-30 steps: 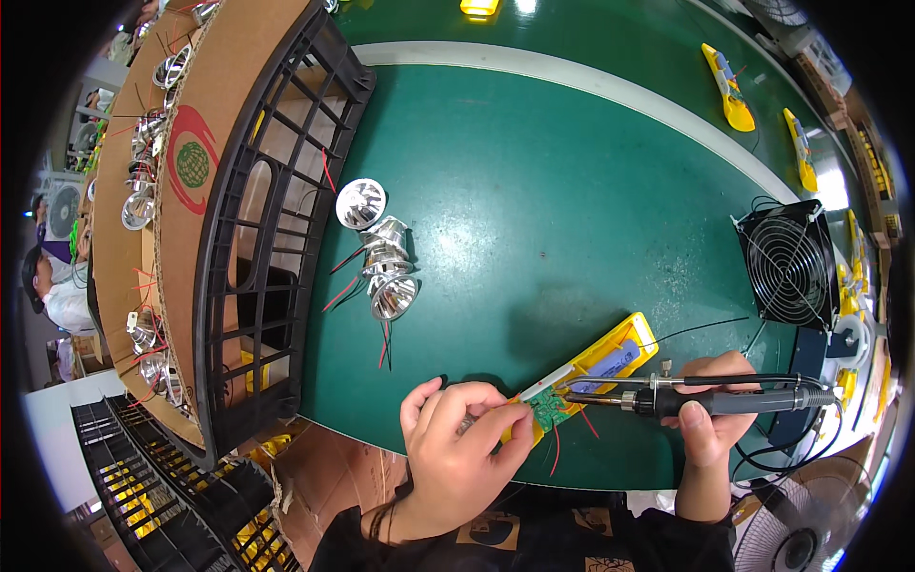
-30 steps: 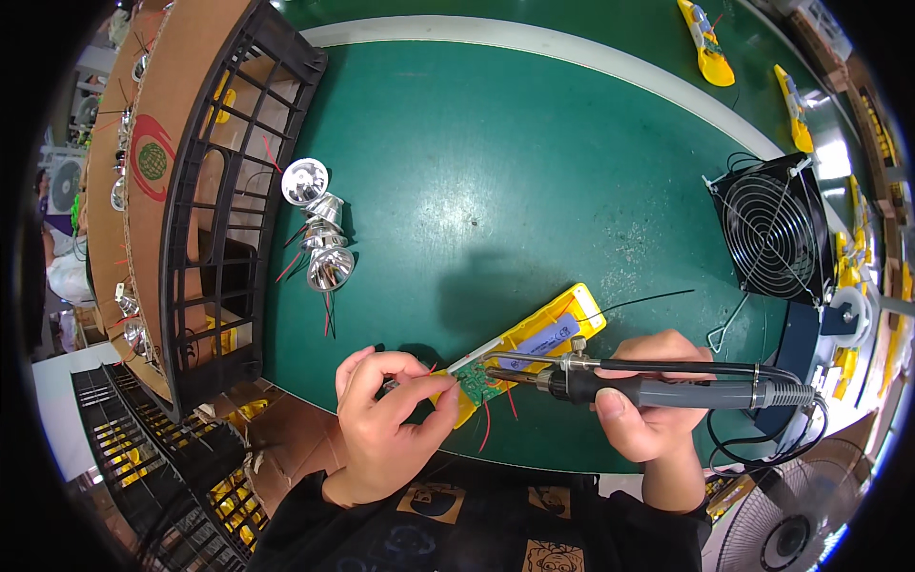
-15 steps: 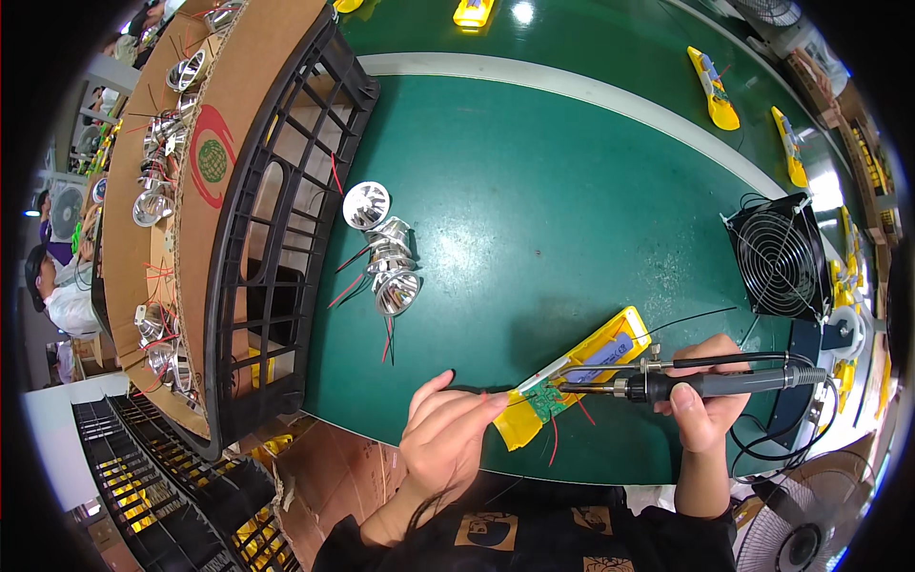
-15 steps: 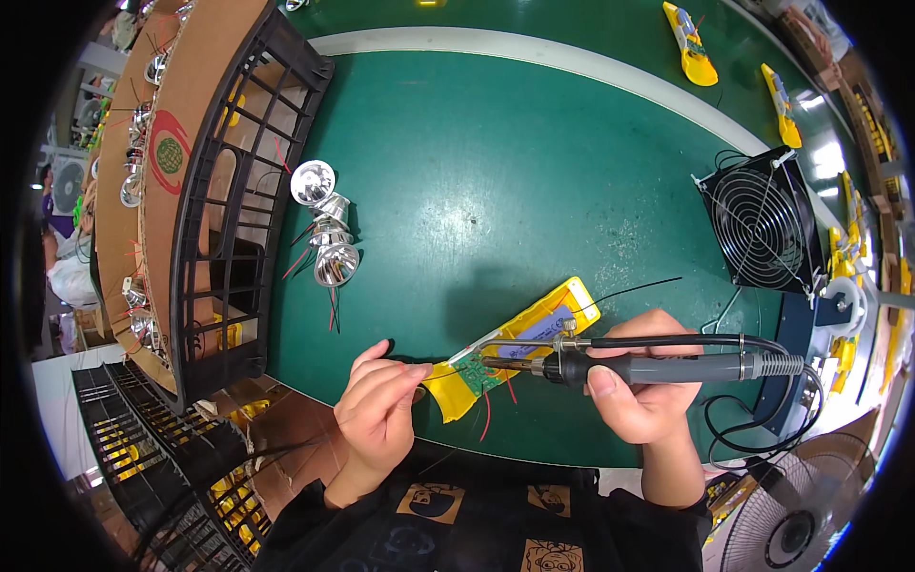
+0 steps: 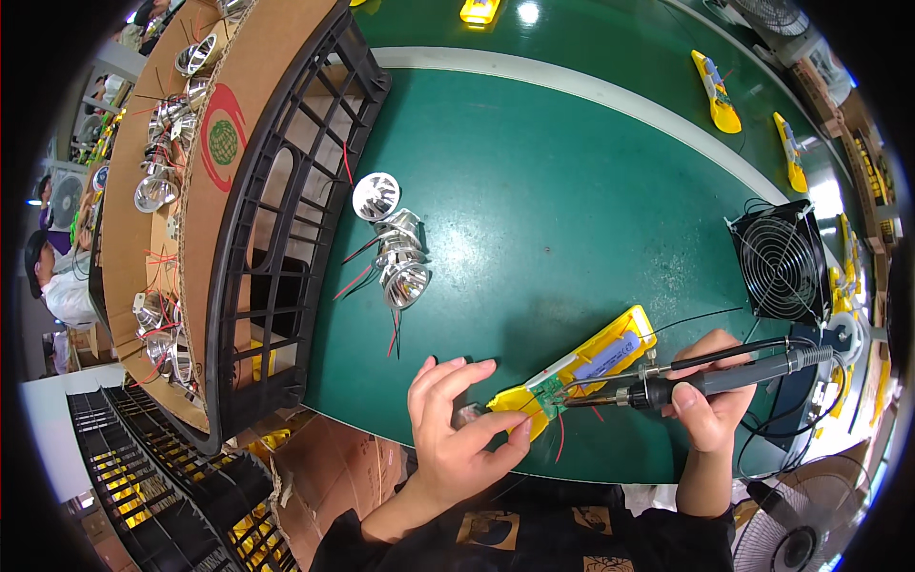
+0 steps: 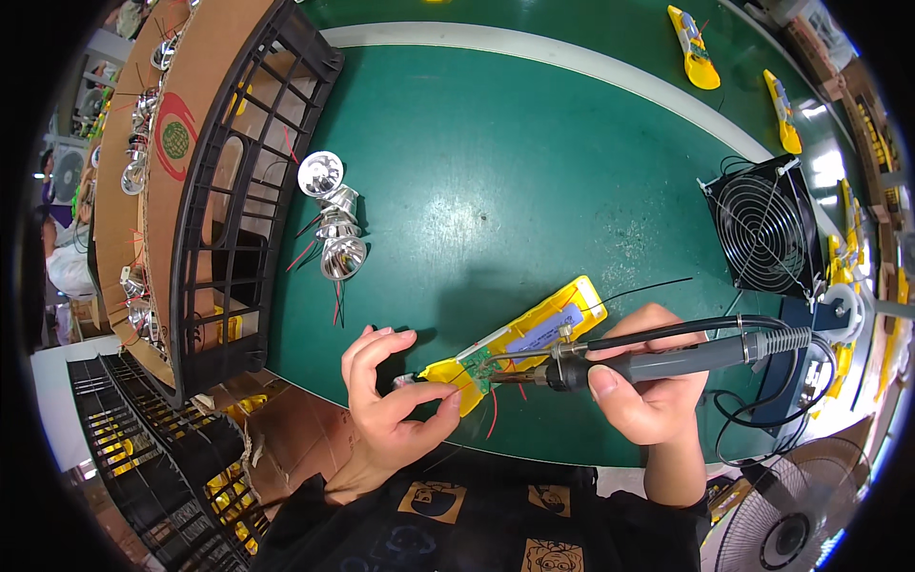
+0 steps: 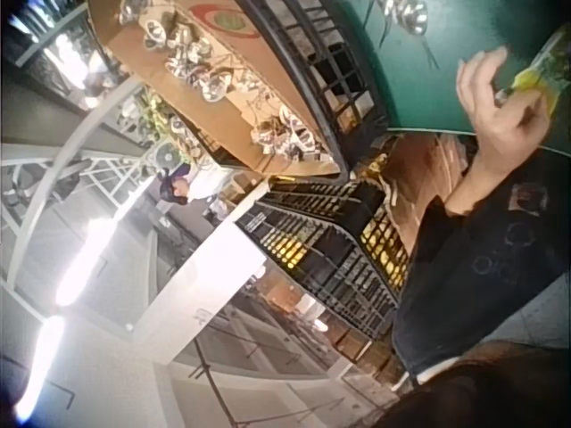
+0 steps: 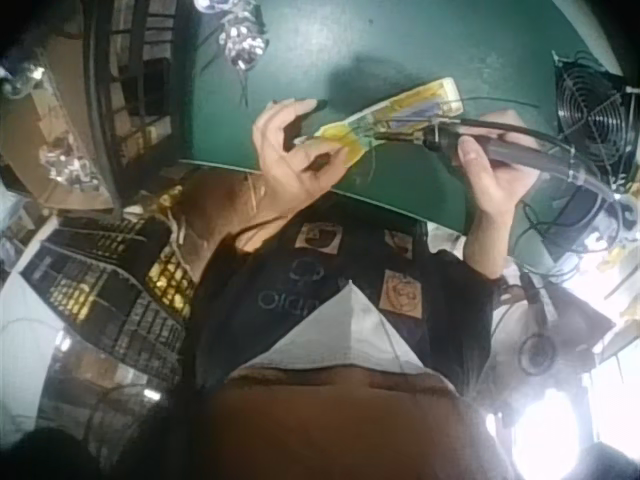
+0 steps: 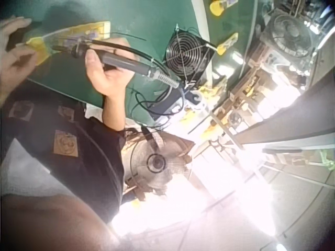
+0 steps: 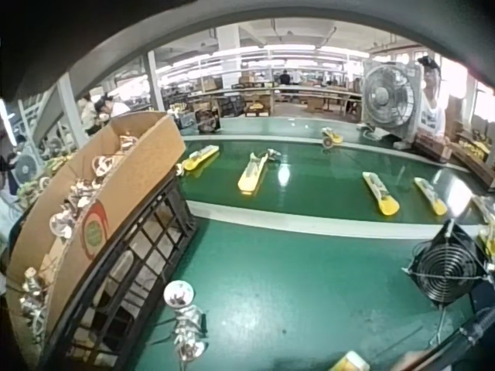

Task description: The person solders light fixture components onto a circuit board using a soldering iron and solder wire, then assembles the circuit board into an electronic light housing.

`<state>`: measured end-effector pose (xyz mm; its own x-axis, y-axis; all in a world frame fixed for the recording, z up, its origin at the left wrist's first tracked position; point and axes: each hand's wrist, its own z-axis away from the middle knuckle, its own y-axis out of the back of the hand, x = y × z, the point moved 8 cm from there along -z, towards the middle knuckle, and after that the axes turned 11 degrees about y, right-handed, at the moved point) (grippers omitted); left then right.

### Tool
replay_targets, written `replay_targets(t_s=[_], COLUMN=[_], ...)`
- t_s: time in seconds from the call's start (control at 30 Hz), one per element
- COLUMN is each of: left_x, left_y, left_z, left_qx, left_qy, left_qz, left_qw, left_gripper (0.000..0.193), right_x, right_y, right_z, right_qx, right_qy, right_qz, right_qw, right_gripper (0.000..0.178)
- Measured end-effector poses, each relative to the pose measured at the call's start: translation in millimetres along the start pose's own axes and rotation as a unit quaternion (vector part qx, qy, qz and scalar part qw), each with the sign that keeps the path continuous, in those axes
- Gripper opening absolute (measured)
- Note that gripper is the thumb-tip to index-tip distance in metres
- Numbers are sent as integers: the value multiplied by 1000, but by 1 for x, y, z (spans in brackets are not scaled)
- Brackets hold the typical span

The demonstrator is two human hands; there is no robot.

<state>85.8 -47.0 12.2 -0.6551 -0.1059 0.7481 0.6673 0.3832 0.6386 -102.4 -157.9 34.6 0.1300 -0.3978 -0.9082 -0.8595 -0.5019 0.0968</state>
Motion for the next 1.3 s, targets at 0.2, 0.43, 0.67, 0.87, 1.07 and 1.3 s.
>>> replay_targets(t_s=[0.2,0.43,0.67,0.87,1.07,1.3], left_x=[3,5,5,5,3,3], left_y=[-4,-4,-6,-7,-5,-5], left_z=[-4,-7,-7,-7,-8,-7], left_qx=[-16,-47,-52,-60,-44,-44], left_qy=[12,26,27,27,31,30], left_qz=[-11,-23,-20,-20,-4,-15], left_qw=[1000,998,998,998,999,998], left_gripper=[15,14,15,15,12,13], right_x=[2,2,-1,-1,-3,-5], right_y=[-3,-5,-8,-8,-10,0], right_z=[0,-1,-2,-4,-8,-4], right_qx=[-39,-66,-61,-67,-67,-51], right_qy=[43,24,60,60,44,27], right_qz=[42,56,47,42,50,64], right_qw=[997,996,995,995,996,996], right_gripper=[47,48,49,50,40,31])
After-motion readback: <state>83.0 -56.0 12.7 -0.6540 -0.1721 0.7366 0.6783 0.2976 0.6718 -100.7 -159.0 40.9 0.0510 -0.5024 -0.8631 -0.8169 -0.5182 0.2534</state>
